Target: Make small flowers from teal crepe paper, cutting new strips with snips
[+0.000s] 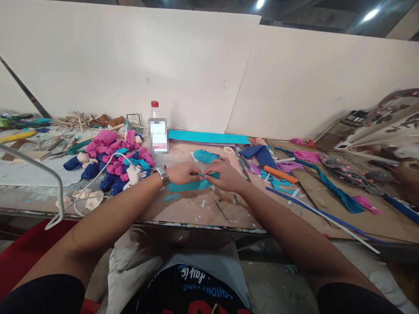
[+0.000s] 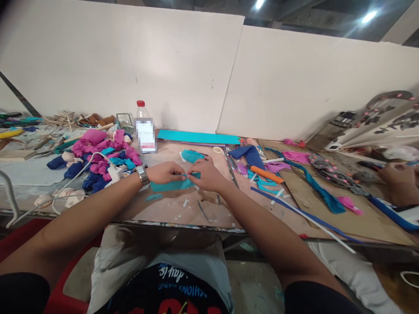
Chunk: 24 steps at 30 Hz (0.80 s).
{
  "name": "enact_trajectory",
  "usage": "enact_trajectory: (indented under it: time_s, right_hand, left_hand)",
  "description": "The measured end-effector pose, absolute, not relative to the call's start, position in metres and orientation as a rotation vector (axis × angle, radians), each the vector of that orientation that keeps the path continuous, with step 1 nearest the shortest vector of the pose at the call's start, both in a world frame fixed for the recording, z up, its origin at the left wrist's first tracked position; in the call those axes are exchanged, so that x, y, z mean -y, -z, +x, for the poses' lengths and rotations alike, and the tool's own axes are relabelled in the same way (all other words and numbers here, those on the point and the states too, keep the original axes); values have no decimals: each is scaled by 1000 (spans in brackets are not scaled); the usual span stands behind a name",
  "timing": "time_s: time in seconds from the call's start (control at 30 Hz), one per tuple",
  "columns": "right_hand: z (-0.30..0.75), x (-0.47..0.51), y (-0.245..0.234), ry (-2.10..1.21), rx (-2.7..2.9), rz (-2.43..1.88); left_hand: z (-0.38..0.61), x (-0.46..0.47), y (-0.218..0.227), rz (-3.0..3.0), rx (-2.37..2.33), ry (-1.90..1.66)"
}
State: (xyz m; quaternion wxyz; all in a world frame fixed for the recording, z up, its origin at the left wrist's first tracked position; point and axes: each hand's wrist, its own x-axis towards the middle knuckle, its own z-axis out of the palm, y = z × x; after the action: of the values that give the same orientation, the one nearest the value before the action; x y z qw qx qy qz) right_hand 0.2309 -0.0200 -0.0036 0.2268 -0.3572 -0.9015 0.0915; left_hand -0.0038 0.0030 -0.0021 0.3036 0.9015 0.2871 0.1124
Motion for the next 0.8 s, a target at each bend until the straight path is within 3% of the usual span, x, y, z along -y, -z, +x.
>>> enact_trajectory:
  time_s: [0.8]
  right_hand:
    - [232,17,5,-48,2442,-818]
  left_hand:
    - [-5,-3,-3,2081,-621,-392]
